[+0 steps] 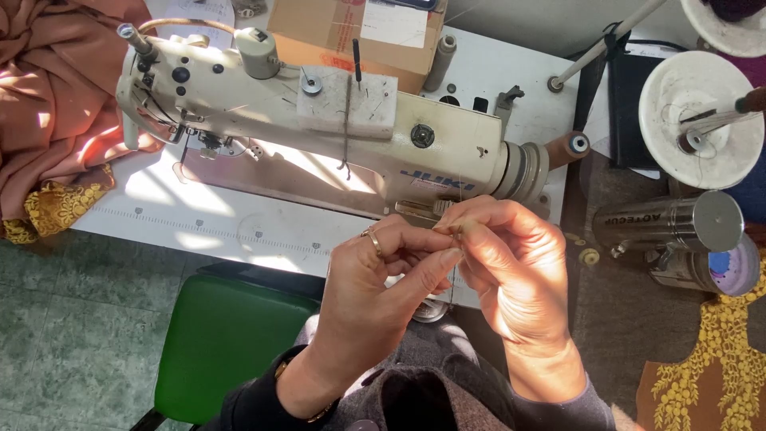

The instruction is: Hand-stitching the neckline of a patterned fabric garment at a sewing workstation

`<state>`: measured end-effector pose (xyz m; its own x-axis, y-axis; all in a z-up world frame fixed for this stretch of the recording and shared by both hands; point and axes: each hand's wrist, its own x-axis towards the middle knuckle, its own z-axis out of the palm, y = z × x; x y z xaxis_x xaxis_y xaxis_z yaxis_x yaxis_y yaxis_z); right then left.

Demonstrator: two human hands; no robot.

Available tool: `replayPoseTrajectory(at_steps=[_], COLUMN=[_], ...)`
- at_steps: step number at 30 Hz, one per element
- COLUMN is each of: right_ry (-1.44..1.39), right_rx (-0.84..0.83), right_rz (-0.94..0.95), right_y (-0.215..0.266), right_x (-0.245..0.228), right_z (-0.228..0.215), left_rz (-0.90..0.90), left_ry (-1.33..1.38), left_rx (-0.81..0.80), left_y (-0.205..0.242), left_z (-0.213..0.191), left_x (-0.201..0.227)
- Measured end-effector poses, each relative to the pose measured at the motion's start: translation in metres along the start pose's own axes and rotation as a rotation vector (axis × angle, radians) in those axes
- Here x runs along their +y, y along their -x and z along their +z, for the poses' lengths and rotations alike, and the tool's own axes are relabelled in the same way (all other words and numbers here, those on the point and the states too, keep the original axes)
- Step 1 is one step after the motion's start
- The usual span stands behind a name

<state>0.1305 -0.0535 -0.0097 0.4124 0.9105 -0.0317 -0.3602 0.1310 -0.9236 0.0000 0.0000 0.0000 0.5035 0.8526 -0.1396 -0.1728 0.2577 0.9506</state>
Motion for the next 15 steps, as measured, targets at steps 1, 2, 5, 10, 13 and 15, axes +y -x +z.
replayPoseTrajectory(at_steps=[1, 2, 5, 10, 13, 15], right_ry=[0.000, -0.012, -0.020, -0.041, -0.024, 0.002], right_rx=[0.000, -0.001, -0.008, -0.040, -0.047, -0.033], right_rz=[-0.001, 0.004, -0.001, -0.020, -0.016, -0.003], right_y=[0.0002, 0.0004, 0.0010, 0.0007, 0.0012, 0.0012], right_x=[0.0002, 0.0003, 0.0009, -0.0029, -0.0031, -0.0031], right_z=[-0.0005, -0.0011, -0.0029, 0.0000, -0.0020, -0.0032], left_rz=[0.001, 0.004, 0.006, -0.012, -0.009, -0.023], left_ry=[0.000, -0.008, -0.017, 0.016, 0.035, 0.029], left_rx=[0.000, -0.003, -0.009, -0.010, -0.017, -0.016], left_y=[0.0002, 0.0003, 0.0011, 0.0018, 0.0023, 0.0020], left_z=[0.0000, 0.0000, 0.0003, 0.0016, 0.0022, 0.0024], left_x=[0.0002, 0.0004, 0.0006, -0.0002, -0.0004, 0.0001])
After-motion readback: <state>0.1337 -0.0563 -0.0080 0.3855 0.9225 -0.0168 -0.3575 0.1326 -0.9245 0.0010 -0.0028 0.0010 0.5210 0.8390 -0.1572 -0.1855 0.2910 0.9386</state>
